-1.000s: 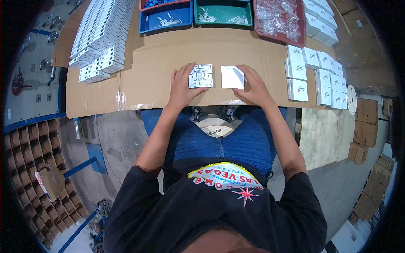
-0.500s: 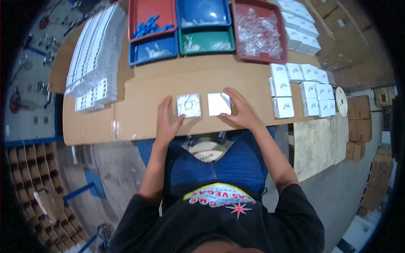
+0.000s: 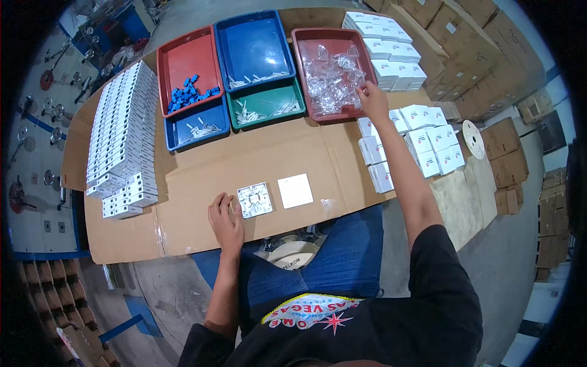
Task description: The person is assembling and packaging small electronic components into white boxes.
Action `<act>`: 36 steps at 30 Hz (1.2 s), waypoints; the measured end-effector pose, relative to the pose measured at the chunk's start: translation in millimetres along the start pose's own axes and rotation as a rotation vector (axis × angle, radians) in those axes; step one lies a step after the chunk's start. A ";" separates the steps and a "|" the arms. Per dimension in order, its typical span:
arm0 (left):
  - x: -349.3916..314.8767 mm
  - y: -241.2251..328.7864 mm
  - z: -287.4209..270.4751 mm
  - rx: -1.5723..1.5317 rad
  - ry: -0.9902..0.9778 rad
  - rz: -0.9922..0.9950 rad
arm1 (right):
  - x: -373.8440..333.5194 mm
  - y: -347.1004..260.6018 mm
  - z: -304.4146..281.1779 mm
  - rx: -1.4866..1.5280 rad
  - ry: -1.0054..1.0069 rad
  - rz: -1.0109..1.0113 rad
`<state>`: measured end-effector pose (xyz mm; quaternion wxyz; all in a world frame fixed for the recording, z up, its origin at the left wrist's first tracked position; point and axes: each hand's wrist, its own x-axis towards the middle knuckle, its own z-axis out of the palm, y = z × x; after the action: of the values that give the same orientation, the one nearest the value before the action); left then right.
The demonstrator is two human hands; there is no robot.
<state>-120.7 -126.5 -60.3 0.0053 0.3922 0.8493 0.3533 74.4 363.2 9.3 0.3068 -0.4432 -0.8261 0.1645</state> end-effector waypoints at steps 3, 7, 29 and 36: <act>1.4 1.8 1.6 0.020 -0.014 -0.012 | 24.5 10.7 13.2 -0.122 0.034 -0.223; 0.3 3.5 -0.5 0.046 0.011 0.009 | 35.0 0.8 33.9 -0.257 -0.027 -0.255; 0.1 5.2 1.4 0.018 0.054 0.049 | 35.9 17.5 23.1 -0.060 0.084 -0.234; -0.6 -7.2 3.7 -0.338 0.152 -0.069 | -14.2 -41.6 -4.7 0.711 -0.071 0.071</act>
<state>-124.0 -127.9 -67.5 0.0190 0.3286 0.7886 0.5193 57.1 328.4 30.4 0.4071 -0.3311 -0.7115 0.4674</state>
